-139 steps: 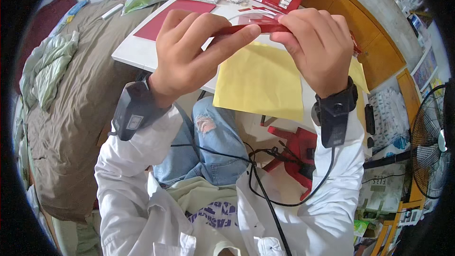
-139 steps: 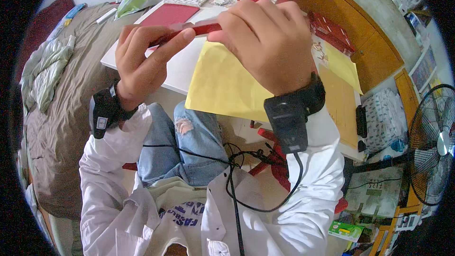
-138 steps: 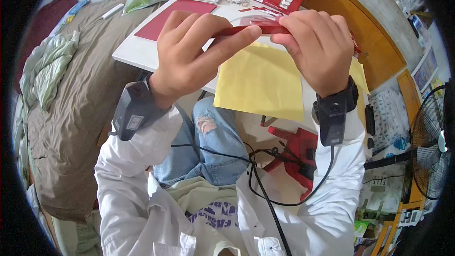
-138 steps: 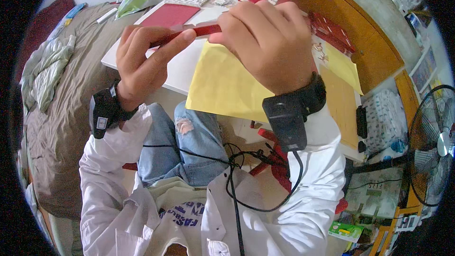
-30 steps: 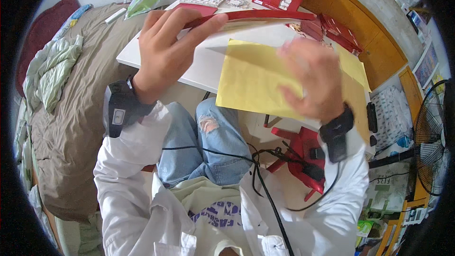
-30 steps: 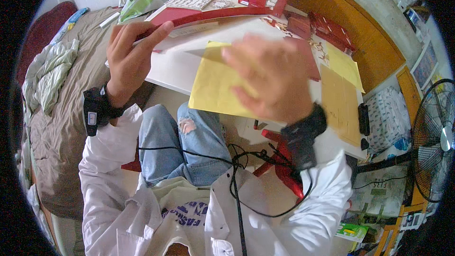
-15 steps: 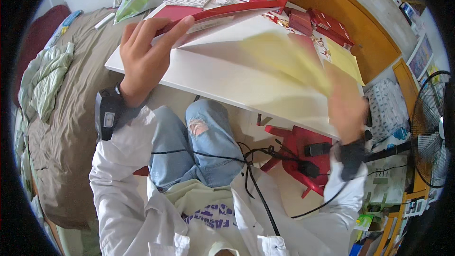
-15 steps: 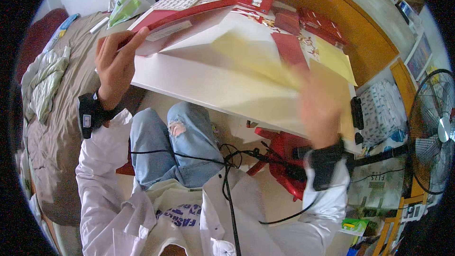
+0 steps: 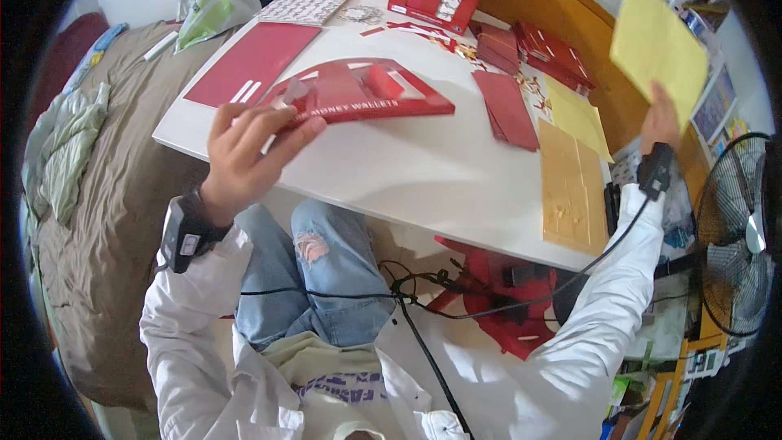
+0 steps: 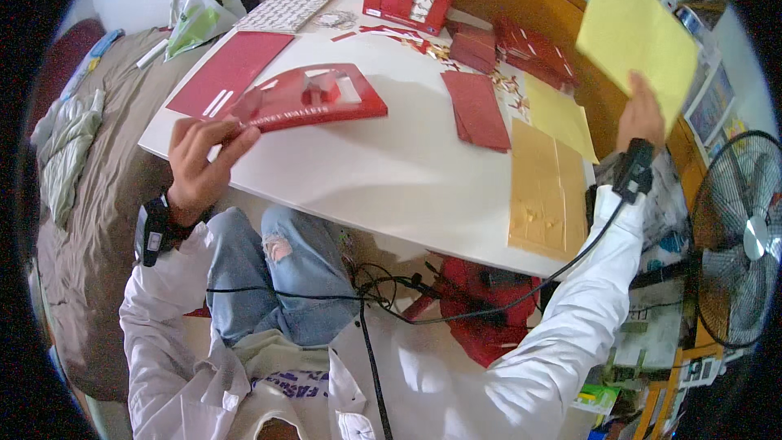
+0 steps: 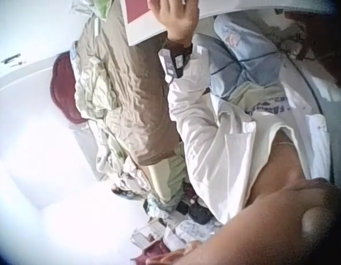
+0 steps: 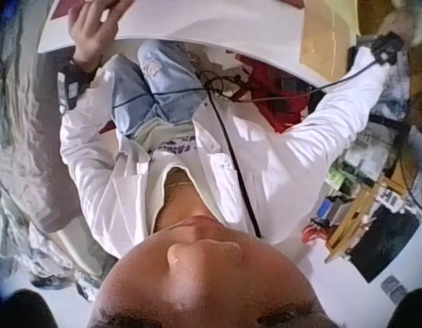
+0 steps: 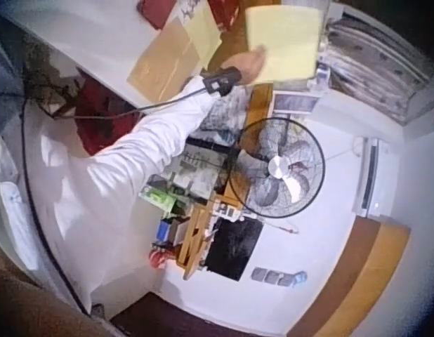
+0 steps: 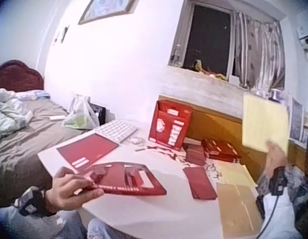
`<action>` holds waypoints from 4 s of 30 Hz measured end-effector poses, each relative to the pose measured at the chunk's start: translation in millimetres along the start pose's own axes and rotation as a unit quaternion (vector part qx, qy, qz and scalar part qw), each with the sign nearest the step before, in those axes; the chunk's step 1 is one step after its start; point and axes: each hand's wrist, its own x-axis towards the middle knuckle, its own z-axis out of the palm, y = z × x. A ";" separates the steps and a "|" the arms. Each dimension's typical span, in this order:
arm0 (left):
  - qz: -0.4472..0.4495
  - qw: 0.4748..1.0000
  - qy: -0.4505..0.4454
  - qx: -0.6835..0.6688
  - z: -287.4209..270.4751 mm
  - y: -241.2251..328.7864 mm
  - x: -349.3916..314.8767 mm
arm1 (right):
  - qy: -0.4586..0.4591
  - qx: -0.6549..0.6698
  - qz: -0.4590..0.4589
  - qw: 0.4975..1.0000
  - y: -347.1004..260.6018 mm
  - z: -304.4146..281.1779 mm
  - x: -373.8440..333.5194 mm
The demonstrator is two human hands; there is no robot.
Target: Folding and assembling decorative paper components into a 4-pack of money wallets.
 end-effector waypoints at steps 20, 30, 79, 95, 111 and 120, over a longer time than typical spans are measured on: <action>-0.002 0.967 -0.187 -0.174 7.1 27.0 -38.6 | -0.276 0.378 0.063 0.881 -203.6 -6.9 -44.0; -0.036 0.921 -0.228 -0.313 42.6 -20.5 -7.1 | -0.309 0.437 -0.108 0.838 -369.6 -49.4 -15.9; -0.059 0.956 -0.267 -0.104 97.1 -4.5 -14.7 | -0.378 0.313 -0.139 0.860 -361.1 -40.9 -35.5; -0.360 0.851 -0.381 0.018 67.3 -79.8 -97.3 | -0.358 0.115 0.055 0.925 -356.8 57.7 -12.6; -0.253 0.909 -0.329 0.045 69.2 -93.2 -70.4 | -0.121 0.334 -0.155 0.922 -390.5 -15.7 18.8; -0.285 0.860 -0.423 0.000 201.2 -163.8 4.7 | -0.176 0.396 -0.069 0.898 -328.4 -24.2 4.7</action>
